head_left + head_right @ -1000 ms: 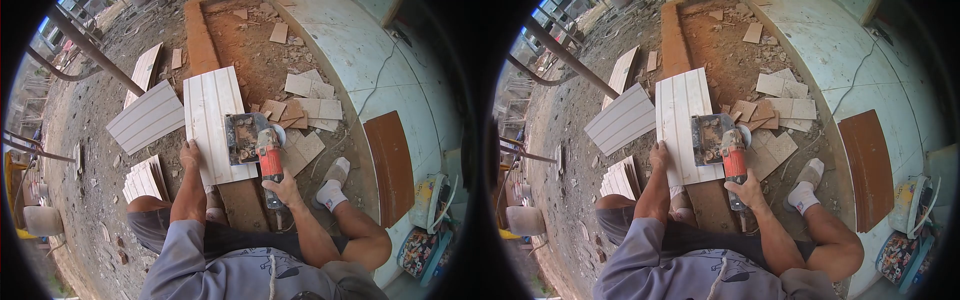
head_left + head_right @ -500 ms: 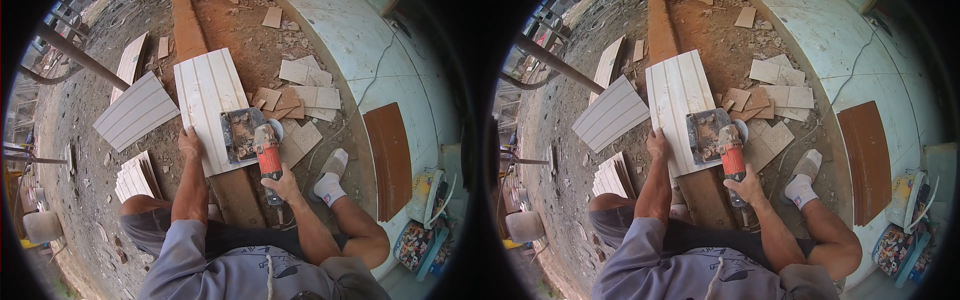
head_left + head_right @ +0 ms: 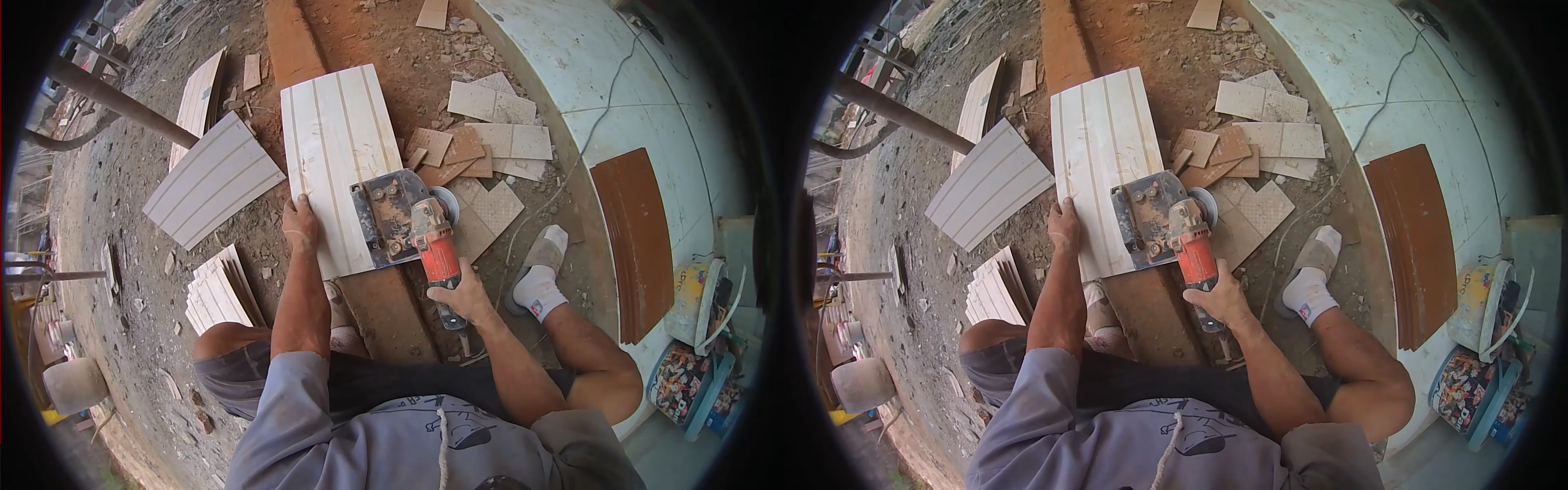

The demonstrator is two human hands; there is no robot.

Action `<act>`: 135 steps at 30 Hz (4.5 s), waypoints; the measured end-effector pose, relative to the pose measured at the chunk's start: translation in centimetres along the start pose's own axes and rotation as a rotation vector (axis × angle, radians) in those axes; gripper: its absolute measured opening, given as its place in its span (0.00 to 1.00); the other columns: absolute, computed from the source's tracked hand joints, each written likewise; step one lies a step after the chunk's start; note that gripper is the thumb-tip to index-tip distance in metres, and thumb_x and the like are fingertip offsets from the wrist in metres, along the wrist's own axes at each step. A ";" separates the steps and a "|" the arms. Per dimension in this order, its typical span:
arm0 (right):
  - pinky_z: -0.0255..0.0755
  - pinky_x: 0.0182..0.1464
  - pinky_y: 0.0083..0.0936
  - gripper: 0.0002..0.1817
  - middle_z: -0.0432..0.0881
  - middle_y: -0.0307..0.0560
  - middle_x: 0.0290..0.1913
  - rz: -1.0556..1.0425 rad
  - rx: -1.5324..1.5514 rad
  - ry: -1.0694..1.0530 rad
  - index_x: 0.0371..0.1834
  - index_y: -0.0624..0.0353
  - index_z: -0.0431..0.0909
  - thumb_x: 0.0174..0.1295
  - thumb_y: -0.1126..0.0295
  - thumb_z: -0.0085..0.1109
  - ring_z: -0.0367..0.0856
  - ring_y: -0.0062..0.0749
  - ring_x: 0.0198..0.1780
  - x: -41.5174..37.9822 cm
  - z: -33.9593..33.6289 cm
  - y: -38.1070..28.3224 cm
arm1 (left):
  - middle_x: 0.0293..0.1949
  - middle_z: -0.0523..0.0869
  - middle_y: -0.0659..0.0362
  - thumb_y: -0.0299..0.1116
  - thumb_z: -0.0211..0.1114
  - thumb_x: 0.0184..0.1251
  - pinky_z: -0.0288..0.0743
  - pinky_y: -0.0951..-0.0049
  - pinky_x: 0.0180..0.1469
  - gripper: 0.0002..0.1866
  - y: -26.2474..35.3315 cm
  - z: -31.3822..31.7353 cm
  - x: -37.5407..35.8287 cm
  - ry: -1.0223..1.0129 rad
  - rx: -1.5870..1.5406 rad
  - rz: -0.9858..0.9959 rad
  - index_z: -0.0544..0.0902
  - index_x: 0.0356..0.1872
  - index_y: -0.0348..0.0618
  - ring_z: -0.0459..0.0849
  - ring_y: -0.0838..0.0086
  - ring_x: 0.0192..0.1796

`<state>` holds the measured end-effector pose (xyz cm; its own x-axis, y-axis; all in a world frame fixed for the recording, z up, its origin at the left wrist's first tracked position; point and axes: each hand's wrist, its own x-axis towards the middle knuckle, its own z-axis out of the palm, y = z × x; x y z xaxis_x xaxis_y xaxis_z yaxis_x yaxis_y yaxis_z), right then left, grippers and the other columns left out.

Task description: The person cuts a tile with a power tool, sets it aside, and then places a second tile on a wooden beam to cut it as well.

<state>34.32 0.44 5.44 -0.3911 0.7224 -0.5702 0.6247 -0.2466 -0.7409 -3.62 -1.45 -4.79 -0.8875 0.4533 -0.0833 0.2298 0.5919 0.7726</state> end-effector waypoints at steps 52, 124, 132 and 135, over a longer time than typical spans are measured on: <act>0.75 0.56 0.46 0.42 0.82 0.69 0.46 0.155 -0.626 0.102 0.56 0.71 0.60 0.49 0.51 0.70 0.83 0.60 0.50 7.0 2.4 -10.5 | 0.46 0.85 0.35 0.66 0.52 0.68 0.75 0.48 0.55 0.37 6.0 -1.8 -1.5 -0.078 0.279 -0.206 0.78 0.54 0.37 0.84 0.40 0.51; 0.76 0.57 0.43 0.46 0.80 0.71 0.48 0.009 -0.535 0.036 0.59 0.77 0.60 0.47 0.51 0.70 0.83 0.58 0.52 15.8 0.1 -15.2 | 0.44 0.86 0.35 0.67 0.53 0.67 0.75 0.52 0.54 0.40 7.2 -1.0 -1.5 -0.034 0.333 -0.183 0.82 0.48 0.30 0.85 0.43 0.50; 0.77 0.56 0.41 0.46 0.81 0.69 0.48 -0.001 -0.565 0.057 0.59 0.77 0.59 0.47 0.53 0.70 0.84 0.55 0.51 16.5 0.1 -15.8 | 0.42 0.85 0.34 0.69 0.53 0.66 0.76 0.48 0.51 0.41 6.1 -0.8 -1.1 -0.019 0.352 -0.153 0.80 0.46 0.30 0.84 0.39 0.48; 0.76 0.57 0.43 0.46 0.80 0.70 0.48 -0.003 -0.551 0.041 0.58 0.77 0.60 0.47 0.50 0.70 0.83 0.58 0.52 16.9 -0.1 -15.9 | 0.42 0.85 0.32 0.69 0.53 0.66 0.76 0.47 0.51 0.42 5.8 -0.6 -1.0 -0.021 0.364 -0.153 0.80 0.47 0.29 0.84 0.39 0.48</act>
<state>17.85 16.64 7.60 -0.3734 0.7499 -0.5461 0.8893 0.1217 -0.4409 -1.66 1.10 0.15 -0.9149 0.3532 -0.1956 0.2258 0.8493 0.4772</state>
